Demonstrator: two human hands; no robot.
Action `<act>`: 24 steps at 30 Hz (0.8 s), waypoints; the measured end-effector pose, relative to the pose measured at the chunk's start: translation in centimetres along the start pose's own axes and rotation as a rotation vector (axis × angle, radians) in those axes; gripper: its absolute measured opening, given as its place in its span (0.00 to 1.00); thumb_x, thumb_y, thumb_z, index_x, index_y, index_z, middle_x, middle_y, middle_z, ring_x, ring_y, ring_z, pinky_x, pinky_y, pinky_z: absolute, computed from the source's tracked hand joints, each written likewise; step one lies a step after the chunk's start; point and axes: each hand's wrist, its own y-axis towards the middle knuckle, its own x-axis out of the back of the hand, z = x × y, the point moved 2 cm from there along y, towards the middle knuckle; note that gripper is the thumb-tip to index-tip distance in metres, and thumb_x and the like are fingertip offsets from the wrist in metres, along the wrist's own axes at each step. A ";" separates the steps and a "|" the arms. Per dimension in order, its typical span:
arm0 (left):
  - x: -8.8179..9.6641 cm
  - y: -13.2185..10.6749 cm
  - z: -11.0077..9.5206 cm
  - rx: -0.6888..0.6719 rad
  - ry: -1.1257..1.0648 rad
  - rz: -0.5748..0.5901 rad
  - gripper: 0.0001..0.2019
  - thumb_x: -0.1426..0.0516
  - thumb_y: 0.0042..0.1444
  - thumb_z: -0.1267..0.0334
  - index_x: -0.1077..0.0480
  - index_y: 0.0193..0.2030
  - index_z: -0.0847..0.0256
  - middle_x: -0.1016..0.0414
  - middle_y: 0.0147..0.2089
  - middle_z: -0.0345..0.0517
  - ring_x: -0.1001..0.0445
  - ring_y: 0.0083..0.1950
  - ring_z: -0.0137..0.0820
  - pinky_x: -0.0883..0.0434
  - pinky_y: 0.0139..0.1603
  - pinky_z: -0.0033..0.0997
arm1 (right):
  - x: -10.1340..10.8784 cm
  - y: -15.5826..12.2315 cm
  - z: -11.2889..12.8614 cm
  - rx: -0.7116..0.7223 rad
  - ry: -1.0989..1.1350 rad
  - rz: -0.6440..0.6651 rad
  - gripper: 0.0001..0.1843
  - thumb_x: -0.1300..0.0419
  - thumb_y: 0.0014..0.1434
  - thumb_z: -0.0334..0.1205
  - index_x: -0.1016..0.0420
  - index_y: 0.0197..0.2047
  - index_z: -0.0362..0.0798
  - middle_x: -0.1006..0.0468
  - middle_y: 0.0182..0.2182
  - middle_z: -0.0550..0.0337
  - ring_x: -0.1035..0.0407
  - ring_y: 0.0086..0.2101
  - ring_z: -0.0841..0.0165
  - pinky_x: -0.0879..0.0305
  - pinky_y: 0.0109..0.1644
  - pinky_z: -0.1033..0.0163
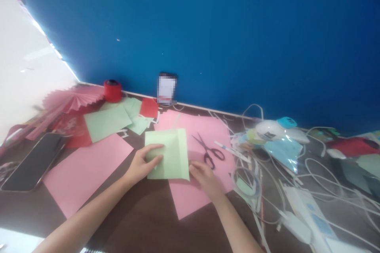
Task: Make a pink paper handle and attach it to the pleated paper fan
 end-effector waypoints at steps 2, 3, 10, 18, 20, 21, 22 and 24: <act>-0.1 0.0 0.0 -0.005 0.007 0.002 0.15 0.45 0.52 0.56 0.29 0.46 0.57 0.27 0.49 0.46 0.28 0.47 0.38 0.29 0.45 0.35 | -0.3 0.0 -0.1 -0.036 0.053 -0.002 0.19 0.42 0.52 0.53 0.23 0.38 0.48 0.21 0.35 0.55 0.29 0.38 0.60 0.34 0.44 0.58; -0.1 -0.1 0.0 -0.012 0.008 0.004 0.15 0.44 0.52 0.57 0.29 0.46 0.57 0.27 0.49 0.45 0.28 0.47 0.38 0.29 0.46 0.35 | -0.4 0.1 -0.2 -0.055 0.063 -0.017 0.18 0.41 0.51 0.52 0.23 0.38 0.47 0.21 0.35 0.54 0.29 0.38 0.61 0.34 0.42 0.58; -0.3 -0.3 0.1 -0.093 -0.063 0.003 0.19 0.46 0.54 0.60 0.36 0.53 0.55 0.32 0.54 0.48 0.31 0.52 0.39 0.31 0.49 0.38 | -0.4 0.6 -1.1 -0.036 0.047 -0.129 0.13 0.38 0.49 0.48 0.24 0.33 0.46 0.23 0.30 0.57 0.30 0.33 0.65 0.34 0.37 0.62; 1.1 0.4 -1.3 -0.255 0.054 -0.236 0.20 0.48 0.56 0.63 0.41 0.57 0.56 0.40 0.59 0.50 0.40 0.60 0.38 0.41 0.60 0.42 | -0.3 0.4 0.1 0.067 -0.079 -0.133 0.11 0.40 0.50 0.46 0.26 0.27 0.46 0.26 0.24 0.61 0.34 0.28 0.69 0.37 0.32 0.64; 0.9 0.9 -2.2 -0.196 0.013 -0.079 0.19 0.49 0.57 0.61 0.40 0.56 0.57 0.35 0.56 0.50 0.37 0.57 0.37 0.39 0.58 0.41 | -0.5 0.3 0.5 0.078 -0.103 -0.073 0.11 0.41 0.52 0.45 0.25 0.28 0.46 0.25 0.26 0.60 0.33 0.29 0.68 0.36 0.33 0.64; 0.8 1.2 -2.5 -0.160 -0.010 0.010 0.18 0.49 0.57 0.60 0.38 0.55 0.58 0.34 0.55 0.50 0.35 0.56 0.37 0.38 0.57 0.40 | -0.6 0.2 0.5 0.080 -0.109 -0.047 0.11 0.42 0.53 0.45 0.25 0.29 0.46 0.25 0.26 0.60 0.33 0.29 0.68 0.36 0.33 0.64; 0.7 1.5 -2.8 -0.127 -0.032 0.100 0.18 0.48 0.57 0.58 0.37 0.53 0.58 0.32 0.53 0.50 0.34 0.55 0.37 0.37 0.56 0.40 | -0.6 0.2 0.5 0.083 -0.110 -0.027 0.11 0.42 0.53 0.45 0.25 0.29 0.46 0.24 0.26 0.59 0.33 0.29 0.68 0.36 0.33 0.65; 0.5 2.0 -3.1 -0.073 -0.069 0.244 0.18 0.48 0.56 0.55 0.33 0.50 0.60 0.28 0.49 0.50 0.30 0.50 0.38 0.35 0.53 0.39 | -0.7 0.2 0.4 0.091 -0.107 -0.014 0.11 0.43 0.54 0.45 0.25 0.30 0.46 0.24 0.27 0.59 0.32 0.29 0.68 0.36 0.33 0.65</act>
